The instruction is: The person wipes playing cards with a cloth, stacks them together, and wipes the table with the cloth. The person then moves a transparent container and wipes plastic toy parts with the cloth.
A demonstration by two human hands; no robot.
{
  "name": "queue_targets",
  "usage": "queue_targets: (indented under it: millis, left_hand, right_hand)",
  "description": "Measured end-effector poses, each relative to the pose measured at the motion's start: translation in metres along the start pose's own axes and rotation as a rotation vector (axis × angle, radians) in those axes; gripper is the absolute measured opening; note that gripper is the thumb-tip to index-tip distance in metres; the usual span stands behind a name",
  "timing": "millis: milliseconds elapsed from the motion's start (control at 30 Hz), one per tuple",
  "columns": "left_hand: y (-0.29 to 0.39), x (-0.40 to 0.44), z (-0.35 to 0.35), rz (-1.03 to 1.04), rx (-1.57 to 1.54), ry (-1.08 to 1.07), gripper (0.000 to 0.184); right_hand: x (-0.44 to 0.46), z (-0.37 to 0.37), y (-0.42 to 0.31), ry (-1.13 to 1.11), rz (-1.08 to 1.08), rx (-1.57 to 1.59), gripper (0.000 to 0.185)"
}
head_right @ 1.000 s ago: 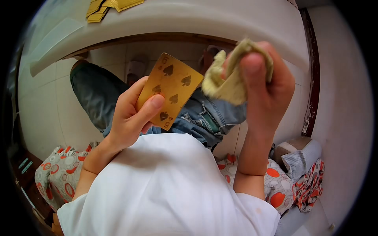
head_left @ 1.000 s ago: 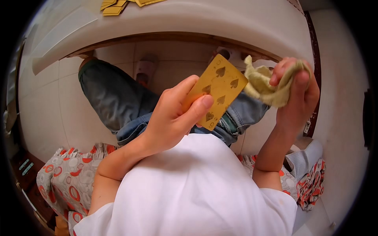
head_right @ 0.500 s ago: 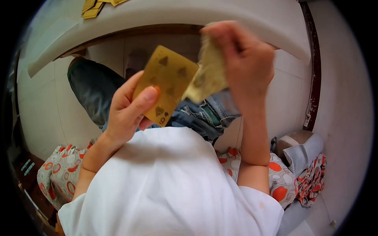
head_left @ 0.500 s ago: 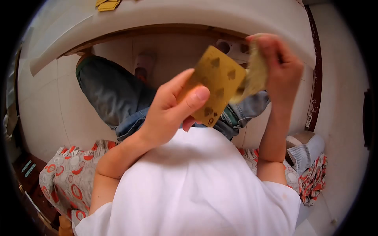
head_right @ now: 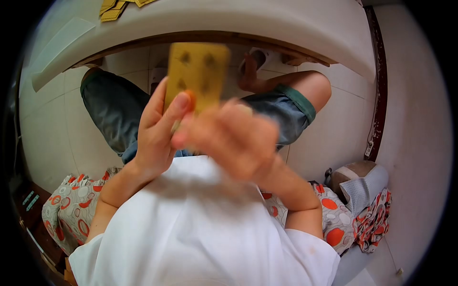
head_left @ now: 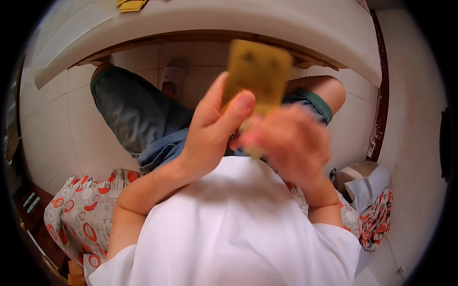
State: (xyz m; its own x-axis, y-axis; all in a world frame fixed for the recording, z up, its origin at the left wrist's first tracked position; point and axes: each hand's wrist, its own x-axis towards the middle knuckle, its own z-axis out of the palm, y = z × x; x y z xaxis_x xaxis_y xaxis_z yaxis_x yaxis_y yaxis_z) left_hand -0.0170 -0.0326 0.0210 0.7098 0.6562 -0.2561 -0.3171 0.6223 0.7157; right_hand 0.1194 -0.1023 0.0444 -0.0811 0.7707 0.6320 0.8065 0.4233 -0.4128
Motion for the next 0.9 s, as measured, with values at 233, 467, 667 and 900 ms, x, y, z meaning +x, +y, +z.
queue_targets:
  millis: [233, 467, 667, 900]
  left_hand:
    - [0.012, -0.010, -0.005, 0.004, 0.059, -0.095, 0.035]
    - [0.019, -0.023, -0.001, -0.065, 0.059, -0.205, 0.046]
    - [0.014, -0.013, 0.005, -0.046, 0.128, -0.220, 0.040]
    - [0.009, -0.012, -0.020, 0.030, 0.294, -0.214, 0.041]
  right_hand:
    - [0.057, -0.107, 0.113, 0.592, 0.255, -0.665, 0.019]
    - [0.056, -0.204, 0.299, 0.202, 0.248, -1.204, 0.050]
    - [0.050, -0.064, 0.076, -0.264, 0.537, 0.565, 0.028]
    - [0.022, -0.040, 0.045, -0.121, 0.933, 0.875, 0.026]
